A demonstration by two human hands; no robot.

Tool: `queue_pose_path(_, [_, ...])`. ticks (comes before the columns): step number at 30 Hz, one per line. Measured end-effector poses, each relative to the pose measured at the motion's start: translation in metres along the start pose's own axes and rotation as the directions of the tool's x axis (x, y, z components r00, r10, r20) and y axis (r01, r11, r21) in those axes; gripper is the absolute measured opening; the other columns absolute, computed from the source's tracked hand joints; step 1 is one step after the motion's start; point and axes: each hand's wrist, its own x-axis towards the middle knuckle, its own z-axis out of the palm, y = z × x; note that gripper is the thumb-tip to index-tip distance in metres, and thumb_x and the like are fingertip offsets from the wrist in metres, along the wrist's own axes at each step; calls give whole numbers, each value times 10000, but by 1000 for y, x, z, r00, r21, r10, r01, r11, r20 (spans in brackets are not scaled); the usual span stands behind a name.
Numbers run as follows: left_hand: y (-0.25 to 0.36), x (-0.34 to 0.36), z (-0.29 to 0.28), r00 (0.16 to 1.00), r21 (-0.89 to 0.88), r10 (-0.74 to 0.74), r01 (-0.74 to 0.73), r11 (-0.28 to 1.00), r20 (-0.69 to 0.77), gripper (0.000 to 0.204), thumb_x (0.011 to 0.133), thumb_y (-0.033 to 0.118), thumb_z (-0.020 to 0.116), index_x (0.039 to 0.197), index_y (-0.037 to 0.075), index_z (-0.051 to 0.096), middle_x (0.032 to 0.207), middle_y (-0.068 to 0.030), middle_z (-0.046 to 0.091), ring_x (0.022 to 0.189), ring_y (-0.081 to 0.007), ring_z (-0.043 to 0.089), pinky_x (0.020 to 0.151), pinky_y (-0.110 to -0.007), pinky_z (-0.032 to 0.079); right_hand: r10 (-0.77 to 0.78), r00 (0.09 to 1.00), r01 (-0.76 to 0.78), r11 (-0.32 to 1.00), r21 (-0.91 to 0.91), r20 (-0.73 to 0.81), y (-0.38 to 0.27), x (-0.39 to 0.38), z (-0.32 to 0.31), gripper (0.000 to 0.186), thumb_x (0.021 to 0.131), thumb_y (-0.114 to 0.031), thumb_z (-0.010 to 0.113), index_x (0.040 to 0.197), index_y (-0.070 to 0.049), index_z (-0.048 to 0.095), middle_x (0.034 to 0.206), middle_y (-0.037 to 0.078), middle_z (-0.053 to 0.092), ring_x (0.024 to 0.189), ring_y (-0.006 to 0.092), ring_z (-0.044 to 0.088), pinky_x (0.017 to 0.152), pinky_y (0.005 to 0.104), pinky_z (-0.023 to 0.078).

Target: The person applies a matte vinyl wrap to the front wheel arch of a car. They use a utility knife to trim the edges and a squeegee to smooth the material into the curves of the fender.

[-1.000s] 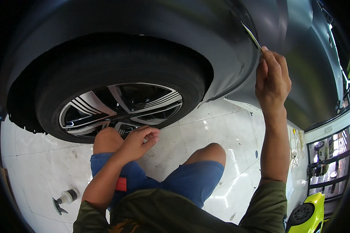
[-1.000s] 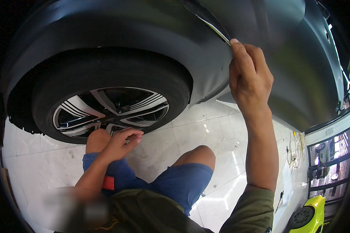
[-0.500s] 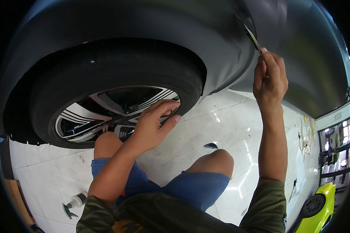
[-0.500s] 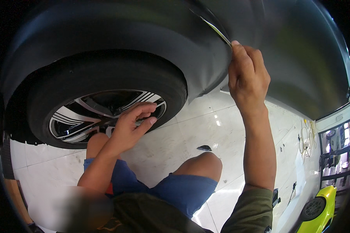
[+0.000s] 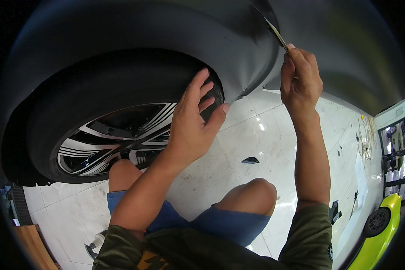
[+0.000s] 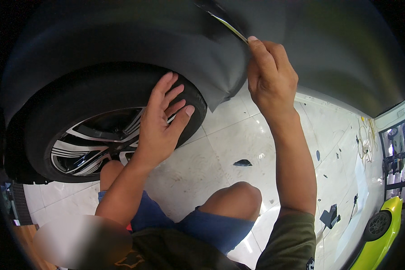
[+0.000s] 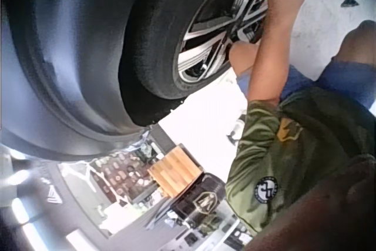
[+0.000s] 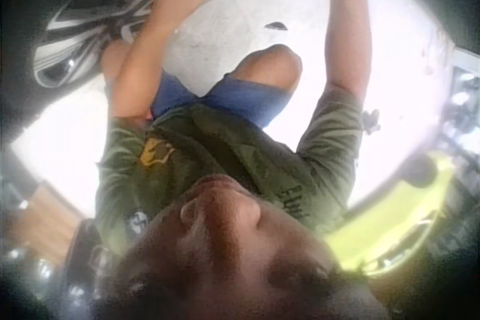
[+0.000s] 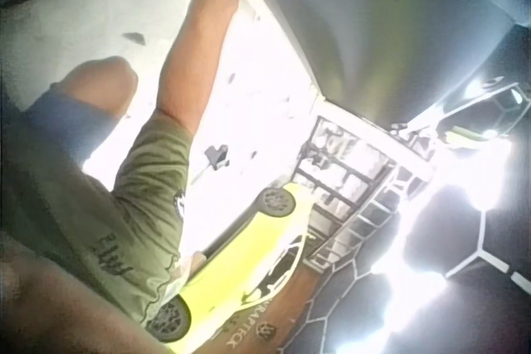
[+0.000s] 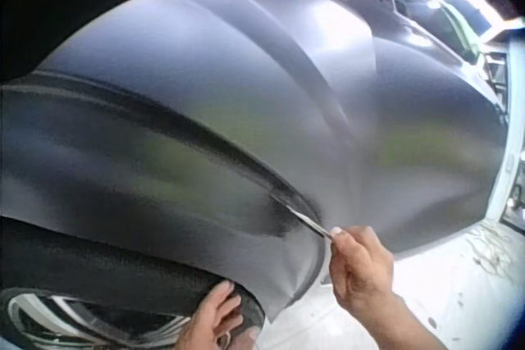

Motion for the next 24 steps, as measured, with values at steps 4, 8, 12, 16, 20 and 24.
queue_pose_path(4, [0, 9, 12, 997, -25, -77, 77, 997, -6, 655, 883, 20, 651, 1439, -3, 306, 1418, -216, 406, 1236, -272, 516, 968, -344, 474, 32, 999, -32, 999, 2, -1, 6, -13, 4, 450, 718, 119, 637, 1121, -79, 640, 943, 94, 640, 695, 225, 621, 616, 310, 521])
queue_pose_path(8, [-12, 13, 20, 988, -7, -142, 143, 990, 53, 661, 877, 15, 660, 1436, -5, 308, 1360, -196, 445, 1159, -240, 550, 919, -310, 486, 55, 998, -55, 998, 21, -10, 15, -29, 8, 455, 722, 114, 636, 1131, -83, 635, 937, 90, 634, 693, 226, 617, 614, 311, 518])
queue_pose_path(12, [-30, 10, 29, 979, -60, -197, 199, 978, 46, 655, 875, -3, 653, 1435, 2, 314, 1357, -182, 441, 1149, -222, 550, 913, -296, 479, 97, 995, -95, 995, 42, -26, 21, -46, 15, 445, 725, 110, 639, 1125, -84, 635, 925, 84, 629, 688, 226, 612, 607, 314, 516])
queue_pose_path(16, [-50, 4, 39, 963, -62, -259, 263, 963, 69, 676, 872, 59, 670, 1430, -37, 300, 1373, -232, 434, 1169, -259, 553, 932, -333, 484, 155, 988, -153, 986, 73, -23, 23, -65, 22, 436, 726, 104, 647, 1121, -80, 634, 913, 81, 625, 690, 226, 611, 600, 317, 514])
queue_pose_path(20, [-64, 1, 47, 956, -62, -276, 283, 957, 97, 712, 873, 91, 672, 1450, -34, 275, 1400, -265, 411, 1192, -291, 544, 939, -354, 488, 150, 988, -148, 987, 68, -38, 28, -80, 29, 383, 768, 110, 628, 1116, -48, 618, 908, 101, 627, 698, 207, 614, 580, 296, 512])
queue_pose_path(24, [-75, -3, 63, 937, -58, -334, 341, 938, 104, 733, 873, 49, 653, 1479, 6, 243, 1415, -255, 388, 1198, -271, 533, 949, -346, 472, 171, 985, -169, 981, 100, -13, 32, -96, 33, 296, 839, 132, 585, 1110, 12, 593, 910, 143, 635, 707, 165, 615, 556, 244, 511])
